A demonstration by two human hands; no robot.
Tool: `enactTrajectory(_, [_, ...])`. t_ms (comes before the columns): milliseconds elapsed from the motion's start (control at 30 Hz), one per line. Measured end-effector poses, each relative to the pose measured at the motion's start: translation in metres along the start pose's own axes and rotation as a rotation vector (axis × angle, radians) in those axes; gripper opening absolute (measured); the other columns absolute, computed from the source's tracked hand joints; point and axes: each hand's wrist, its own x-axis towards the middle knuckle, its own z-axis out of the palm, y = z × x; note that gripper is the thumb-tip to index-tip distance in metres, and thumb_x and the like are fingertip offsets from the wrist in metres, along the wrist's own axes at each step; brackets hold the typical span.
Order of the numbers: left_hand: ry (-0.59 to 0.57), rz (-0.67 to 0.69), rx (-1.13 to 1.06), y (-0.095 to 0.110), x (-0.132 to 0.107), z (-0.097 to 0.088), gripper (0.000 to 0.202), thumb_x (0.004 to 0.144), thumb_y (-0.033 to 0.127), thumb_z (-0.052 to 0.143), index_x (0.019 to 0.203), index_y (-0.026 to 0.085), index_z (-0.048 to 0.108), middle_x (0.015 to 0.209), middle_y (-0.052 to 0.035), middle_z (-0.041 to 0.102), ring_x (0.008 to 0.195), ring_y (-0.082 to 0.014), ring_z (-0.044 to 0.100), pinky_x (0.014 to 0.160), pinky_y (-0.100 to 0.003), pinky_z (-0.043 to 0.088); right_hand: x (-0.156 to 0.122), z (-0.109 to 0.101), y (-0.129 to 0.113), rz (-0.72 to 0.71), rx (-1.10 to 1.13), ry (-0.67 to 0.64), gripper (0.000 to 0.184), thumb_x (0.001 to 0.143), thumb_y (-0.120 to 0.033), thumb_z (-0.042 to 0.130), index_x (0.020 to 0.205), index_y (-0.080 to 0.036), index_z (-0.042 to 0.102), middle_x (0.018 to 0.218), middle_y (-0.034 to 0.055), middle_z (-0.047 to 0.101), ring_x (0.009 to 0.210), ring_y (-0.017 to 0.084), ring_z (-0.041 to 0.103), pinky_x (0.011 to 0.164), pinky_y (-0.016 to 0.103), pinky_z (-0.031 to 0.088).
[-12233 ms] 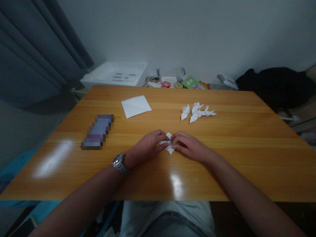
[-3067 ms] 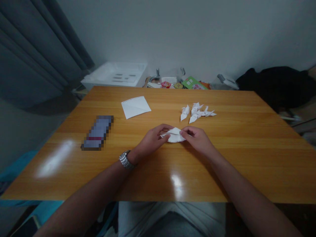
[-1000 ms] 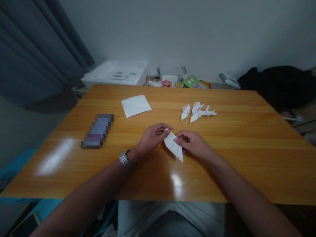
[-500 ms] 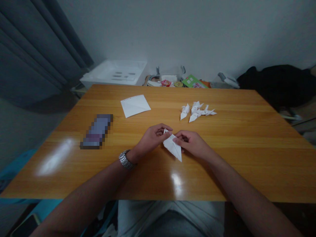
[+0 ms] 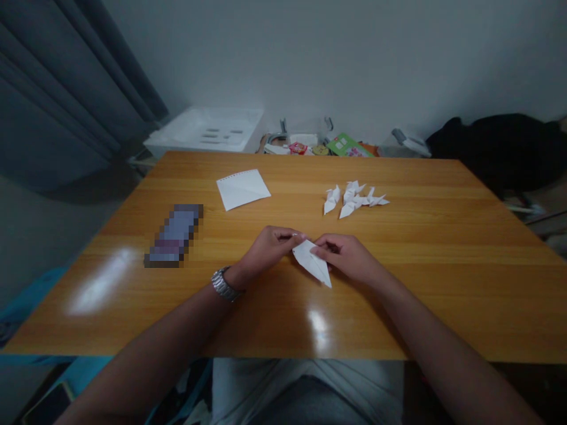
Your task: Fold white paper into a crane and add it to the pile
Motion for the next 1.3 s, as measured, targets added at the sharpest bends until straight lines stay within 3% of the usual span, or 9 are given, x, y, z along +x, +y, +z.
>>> enactTrajectory(333, [-0.012,-0.109,-0.24,-0.0012,0.0002,0.0036,0.055,0.098,0.06,0.05,0.093,0.014,0.079,0.08,-0.0092,0.076,0.073,-0.0174,0.071,0.074,-0.031,0.058,-0.0003,-0.002,0.0007,-0.021,-0.044,-0.019,0.026,0.094,-0.042,0.062,0.092,-0.019,0.073,0.086,0.0052,0.074,0.072,0.018,0.064,0.065,0.029,0.047])
enactTrajectory(400, [-0.006,-0.081,-0.185,0.0008,0.0006,0.0027,0.057,0.099,0.061,0.047,0.093,0.014,0.079,0.081,-0.0098,0.077,0.075,-0.0178,0.071,0.073,-0.03,0.058,-0.0004,-0.0017,0.0014,-0.02,-0.056,-0.024,0.027,0.094,-0.043,0.061,0.092,-0.019,0.073,0.085,0.0051,0.074,0.07,0.018,0.064,0.064,0.029,0.047])
enactTrajectory(533, [-0.025,0.055,0.073,0.004,0.0002,0.0016,0.037,0.089,0.051,0.068,0.099,0.017,0.077,0.097,-0.0073,0.078,0.087,-0.0191,0.071,0.075,-0.027,0.055,-0.0001,-0.0014,0.0024,-0.035,-0.118,-0.006,0.03,0.094,-0.047,0.061,0.091,-0.019,0.074,0.084,0.0045,0.075,0.071,0.018,0.063,0.064,0.029,0.046])
enactTrajectory(600, [-0.031,0.083,0.132,0.0031,0.0002,0.0023,0.03,0.089,0.045,0.07,0.098,0.017,0.077,0.097,-0.0067,0.078,0.087,-0.019,0.071,0.076,-0.027,0.054,0.0,-0.0013,0.0019,-0.04,-0.138,0.003,0.032,0.094,-0.049,0.062,0.091,-0.019,0.075,0.085,0.0044,0.075,0.073,0.019,0.064,0.065,0.029,0.046])
enactTrajectory(1033, [0.048,0.073,0.116,0.0029,0.0021,0.0068,0.021,0.09,0.035,0.067,0.091,0.016,0.076,0.09,-0.0064,0.077,0.082,-0.0174,0.07,0.072,-0.027,0.054,0.0003,0.0005,-0.0008,-0.047,-0.114,0.071,0.03,0.094,-0.047,0.062,0.089,-0.02,0.075,0.083,0.0036,0.075,0.075,0.019,0.064,0.068,0.03,0.046])
enactTrajectory(1200, [0.118,0.085,0.091,0.002,0.0041,0.007,0.02,0.089,0.035,0.068,0.089,0.016,0.073,0.089,-0.0059,0.076,0.079,-0.0163,0.069,0.071,-0.026,0.053,0.0015,-0.0006,0.0016,0.035,-0.023,0.097,0.036,0.091,-0.054,0.064,0.085,-0.019,0.073,0.075,0.0046,0.072,0.065,0.019,0.062,0.06,0.029,0.046])
enactTrajectory(1300, [0.117,0.091,0.149,0.0033,0.0044,0.0065,0.019,0.089,0.034,0.067,0.089,0.016,0.073,0.09,-0.0051,0.076,0.081,-0.0164,0.068,0.074,-0.026,0.053,0.0013,-0.0015,0.0018,0.008,-0.06,0.101,0.034,0.092,-0.051,0.062,0.084,-0.019,0.072,0.077,0.004,0.072,0.067,0.018,0.062,0.062,0.029,0.045])
